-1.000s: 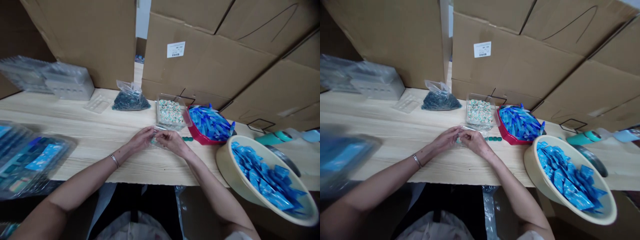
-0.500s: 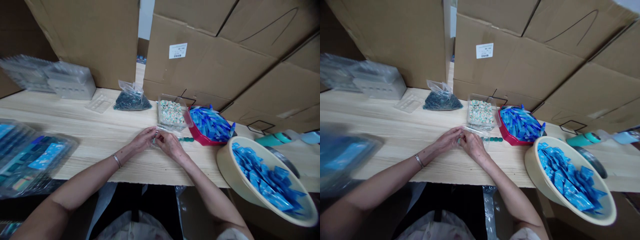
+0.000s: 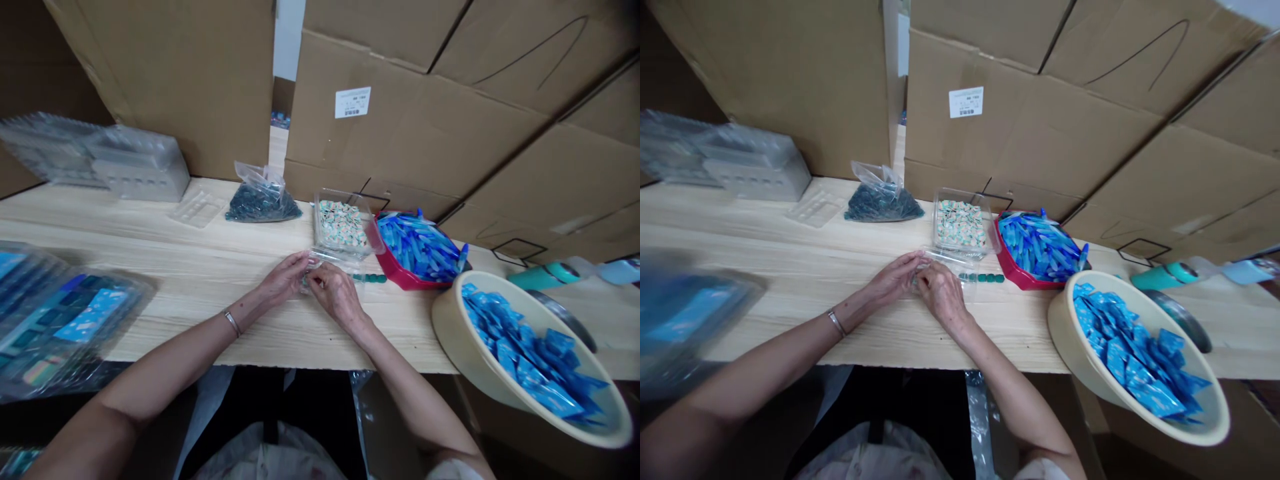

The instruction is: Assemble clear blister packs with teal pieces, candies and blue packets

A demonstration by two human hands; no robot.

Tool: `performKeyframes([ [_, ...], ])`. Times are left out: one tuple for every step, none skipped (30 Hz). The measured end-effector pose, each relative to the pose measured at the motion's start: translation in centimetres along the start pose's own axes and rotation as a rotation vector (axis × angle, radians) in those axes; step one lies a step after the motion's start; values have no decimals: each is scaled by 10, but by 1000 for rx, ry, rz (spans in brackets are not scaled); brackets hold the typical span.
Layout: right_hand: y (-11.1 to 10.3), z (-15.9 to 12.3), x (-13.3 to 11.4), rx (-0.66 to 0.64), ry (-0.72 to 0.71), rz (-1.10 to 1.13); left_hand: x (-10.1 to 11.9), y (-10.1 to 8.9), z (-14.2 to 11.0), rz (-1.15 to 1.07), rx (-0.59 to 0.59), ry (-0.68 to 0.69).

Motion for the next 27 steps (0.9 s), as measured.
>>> performKeyframes([
  [2, 1, -1, 5, 0, -22, 0, 0, 0, -3, 0, 3],
  [4, 1, -2, 13, -5, -44, 0, -1, 0, -5, -2, 4],
  [5, 1, -4, 20, -12, -64, -1, -2, 1, -6, -5, 2],
  [7, 1, -6, 24, -20, -78, -1, -3, 1, -6, -6, 1],
  [9, 1, -7, 24, -22, -83, -1, -3, 1, -4, -5, 1],
  [11, 0, -8, 19, -20, -79, -1, -3, 2, -1, -1, 0],
  [12, -2, -9, 12, -18, -70, -1, -3, 1, 3, 6, -2],
  [13, -3, -10, 9, -21, -57, -1, -2, 1, 8, 11, -9],
  [12, -5, -10, 11, -30, -41, 0, -1, 0, 14, 15, -19],
  [9, -6, -9, 21, -44, -21, 1, 1, -1, 20, 19, -28],
  [4, -6, -7, 35, -58, -1, 2, 3, -1, 27, 22, -35],
  [-3, -6, -3, 57, -59, 15, 3, 5, -2, 36, 25, -40],
  [-12, -5, 3, 91, -42, 21, 4, 7, -3, 46, 32, -40],
  [-23, -3, 13, 132, -2, 13, 5, 8, -4, 56, 39, -39],
  [-34, 1, 24, 178, 55, -7, 6, 8, -4, 65, 52, -43],
  [-46, 5, 38, 229, 120, -35, 7, 8, -4, 68, 69, -45],
  [-57, 11, 52, 281, 179, -65, 7, 7, -4, 68, 81, -52],
  [-66, 18, 67, 324, 225, -91, 6, 6, -3, 67, 89, -61],
  [-72, 25, 81, 348, 246, -109, 6, 5, -2, 65, 94, -66],
  [-75, 33, 94, 342, 246, -124, 5, 4, -2, 65, 94, -73],
  [-74, 41, 106, 298, 232, -138, 5, 3, -1, 67, 94, -78],
  [-71, 49, 116, 212, 207, -153, 5, 2, -1, 68, 100, -80],
  [-69, 53, 126, 146, 204, -178, 5, 2, -1, 68, 110, -80],
  [-68, 56, 136, 95, 222, -210, 5, 2, -1, 67, 121, -82],
  [-70, 55, 146, 73, 273, -254, 6, 2, -1, 66, 131, -85],
  [-74, 51, 156, 73, 360, -309, 6, 3, -1, 65, 139, -88],
  [-82, 45, 166, 72, 459, -365, 7, 3, -1, 66, 142, -87],
])
Point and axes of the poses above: each hand's wrist, its own z-axis towards the middle knuckle, its own y-axis out of the palm, x = y × z, the point moved 3 cm from there along z, towards the middle knuckle, and after that the axes turned 10 degrees about -y, right-handed, at the moved point
